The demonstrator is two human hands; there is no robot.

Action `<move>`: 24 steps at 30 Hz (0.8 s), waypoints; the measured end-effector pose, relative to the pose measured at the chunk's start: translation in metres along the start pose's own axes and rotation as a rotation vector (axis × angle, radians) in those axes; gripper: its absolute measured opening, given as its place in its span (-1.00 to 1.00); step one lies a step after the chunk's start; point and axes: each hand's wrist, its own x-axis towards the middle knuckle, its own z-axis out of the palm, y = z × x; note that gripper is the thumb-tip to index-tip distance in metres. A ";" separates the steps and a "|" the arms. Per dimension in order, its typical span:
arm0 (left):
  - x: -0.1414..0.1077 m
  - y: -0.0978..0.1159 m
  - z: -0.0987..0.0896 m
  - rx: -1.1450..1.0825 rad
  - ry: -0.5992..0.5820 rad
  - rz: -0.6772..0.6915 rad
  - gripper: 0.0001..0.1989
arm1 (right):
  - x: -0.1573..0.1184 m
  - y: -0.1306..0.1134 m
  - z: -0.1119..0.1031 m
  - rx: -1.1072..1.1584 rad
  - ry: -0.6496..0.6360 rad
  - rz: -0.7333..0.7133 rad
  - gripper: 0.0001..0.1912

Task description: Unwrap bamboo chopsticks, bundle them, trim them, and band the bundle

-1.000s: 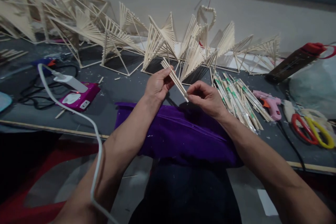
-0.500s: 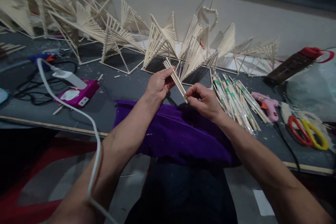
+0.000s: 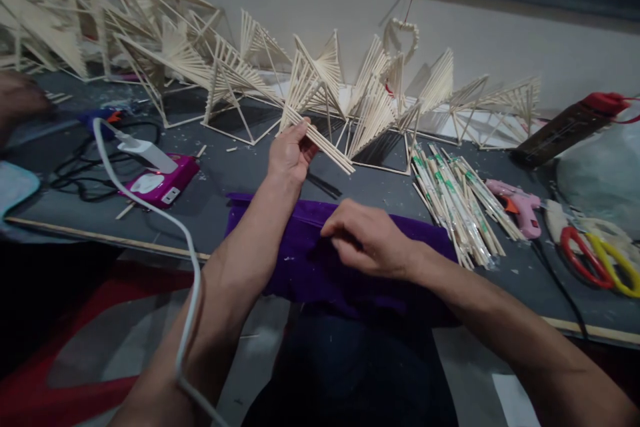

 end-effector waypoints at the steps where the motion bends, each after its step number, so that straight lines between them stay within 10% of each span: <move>1: -0.004 0.003 0.002 -0.040 0.032 -0.072 -0.95 | 0.000 -0.006 0.004 0.020 -0.060 -0.027 -0.82; 10: -0.018 0.013 0.016 -0.025 0.031 -0.136 -0.92 | -0.012 -0.029 0.024 -0.033 -0.470 -0.230 -0.72; 13: -0.024 0.012 0.021 0.030 -0.053 -0.052 -0.87 | -0.008 -0.015 0.008 0.039 -0.206 -0.203 -0.68; 18: -0.048 0.013 0.035 0.209 -0.271 0.118 -0.76 | 0.001 0.032 -0.029 0.078 0.457 0.330 -0.88; 24: -0.060 0.013 0.040 0.366 -0.422 0.181 -0.76 | 0.018 0.064 -0.049 0.241 0.642 0.508 -0.82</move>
